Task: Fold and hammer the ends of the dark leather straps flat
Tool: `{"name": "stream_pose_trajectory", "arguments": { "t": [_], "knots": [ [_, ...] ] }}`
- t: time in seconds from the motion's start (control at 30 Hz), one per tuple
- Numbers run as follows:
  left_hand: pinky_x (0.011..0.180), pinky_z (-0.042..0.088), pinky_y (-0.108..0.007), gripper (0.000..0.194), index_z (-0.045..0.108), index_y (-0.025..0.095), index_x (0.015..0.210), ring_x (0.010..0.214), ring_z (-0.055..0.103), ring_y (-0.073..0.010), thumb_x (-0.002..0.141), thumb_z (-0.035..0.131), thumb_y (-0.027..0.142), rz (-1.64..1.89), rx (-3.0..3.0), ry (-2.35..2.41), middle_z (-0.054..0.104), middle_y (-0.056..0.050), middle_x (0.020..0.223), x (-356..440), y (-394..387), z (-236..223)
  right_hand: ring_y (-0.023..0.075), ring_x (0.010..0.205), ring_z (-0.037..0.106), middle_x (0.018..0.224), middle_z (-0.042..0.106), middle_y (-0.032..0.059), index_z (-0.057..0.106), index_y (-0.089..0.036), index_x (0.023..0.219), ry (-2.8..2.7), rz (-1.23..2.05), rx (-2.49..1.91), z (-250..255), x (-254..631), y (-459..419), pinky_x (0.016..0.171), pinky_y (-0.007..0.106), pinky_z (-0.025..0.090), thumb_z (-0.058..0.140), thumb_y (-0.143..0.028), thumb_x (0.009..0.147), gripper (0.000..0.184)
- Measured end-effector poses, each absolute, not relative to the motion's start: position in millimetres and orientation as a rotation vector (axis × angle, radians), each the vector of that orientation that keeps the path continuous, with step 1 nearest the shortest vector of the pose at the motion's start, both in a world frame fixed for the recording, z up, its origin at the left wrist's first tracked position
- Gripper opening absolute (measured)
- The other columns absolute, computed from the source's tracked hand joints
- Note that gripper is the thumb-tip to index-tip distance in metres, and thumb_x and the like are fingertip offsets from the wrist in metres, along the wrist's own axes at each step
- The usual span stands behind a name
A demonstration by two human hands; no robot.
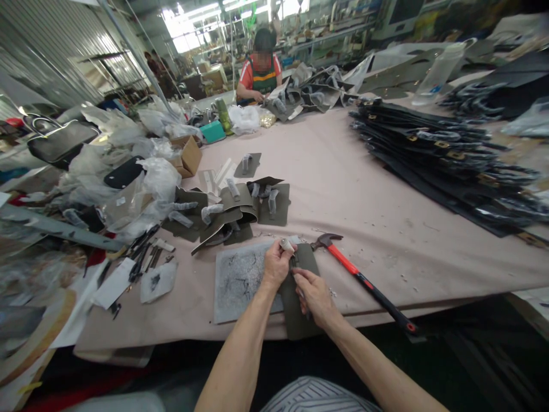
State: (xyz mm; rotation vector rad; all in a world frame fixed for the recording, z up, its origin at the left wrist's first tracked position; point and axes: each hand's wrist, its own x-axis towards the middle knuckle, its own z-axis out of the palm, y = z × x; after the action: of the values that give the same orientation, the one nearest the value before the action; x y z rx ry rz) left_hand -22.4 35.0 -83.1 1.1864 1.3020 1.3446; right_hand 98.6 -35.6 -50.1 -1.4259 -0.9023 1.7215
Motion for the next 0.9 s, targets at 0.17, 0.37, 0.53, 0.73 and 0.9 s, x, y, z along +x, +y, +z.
{"name": "stream_pose_trajectory", "arguments": {
  "t": [0.17,0.37,0.53,0.73,0.9],
  "knots": [
    [0.087,0.056,-0.033,0.009,0.067,0.019,0.095,0.090,0.072,-0.0202,0.087,0.066,0.023,1.305,1.244,1.363,0.076,-0.006,0.094,-21.5,36.9,-85.3,0.0106,0.039,0.045,0.060,0.050,-0.0077,0.057,-0.017,0.132,-0.974,1.777,-1.410,-49.2,103.6,-34.4,0.036,0.025,0.043,0.056,-0.055,0.082,0.063],
    [0.083,0.055,-0.030,0.009,0.067,0.019,0.093,0.087,0.072,-0.0195,0.085,0.065,0.019,1.297,1.298,1.435,0.076,-0.005,0.091,-17.1,39.0,-82.0,0.0221,0.087,0.065,0.094,0.068,0.0084,0.062,-0.016,0.126,-1.618,1.140,-1.521,-42.4,142.0,-29.0,0.082,0.038,0.053,0.046,-0.047,0.095,0.047],
    [0.080,0.055,-0.031,0.015,0.069,0.020,0.094,0.085,0.072,-0.0213,0.081,0.065,0.015,1.298,1.421,1.449,0.077,-0.005,0.090,-15.5,35.8,-78.1,0.0352,0.108,0.056,0.121,0.060,0.0236,0.061,-0.009,0.121,-2.019,0.176,-1.870,-47.2,206.0,-24.8,0.090,0.048,0.046,0.049,-0.031,0.094,0.037],
    [0.079,0.054,-0.030,0.020,0.072,0.022,0.098,0.080,0.071,-0.0203,0.084,0.062,0.013,1.188,1.646,1.357,0.077,-0.004,0.087,-22.8,35.4,-74.6,0.0230,0.076,0.056,0.084,0.060,0.0099,0.058,-0.016,0.092,-1.917,0.730,-2.156,-56.6,248.3,-15.2,0.068,0.034,0.043,0.053,-0.026,0.088,0.012],
    [0.077,0.053,-0.029,0.013,0.071,0.019,0.089,0.081,0.069,-0.0198,0.083,0.060,0.015,1.136,1.579,1.287,0.076,-0.004,0.086,-28.4,45.1,-71.8,0.0113,0.048,0.039,0.064,0.045,-0.0044,0.045,-0.023,0.079,-1.086,1.903,-1.801,-31.2,226.9,-16.5,0.046,0.025,0.034,0.051,-0.031,0.082,0.011]
  ]
}}
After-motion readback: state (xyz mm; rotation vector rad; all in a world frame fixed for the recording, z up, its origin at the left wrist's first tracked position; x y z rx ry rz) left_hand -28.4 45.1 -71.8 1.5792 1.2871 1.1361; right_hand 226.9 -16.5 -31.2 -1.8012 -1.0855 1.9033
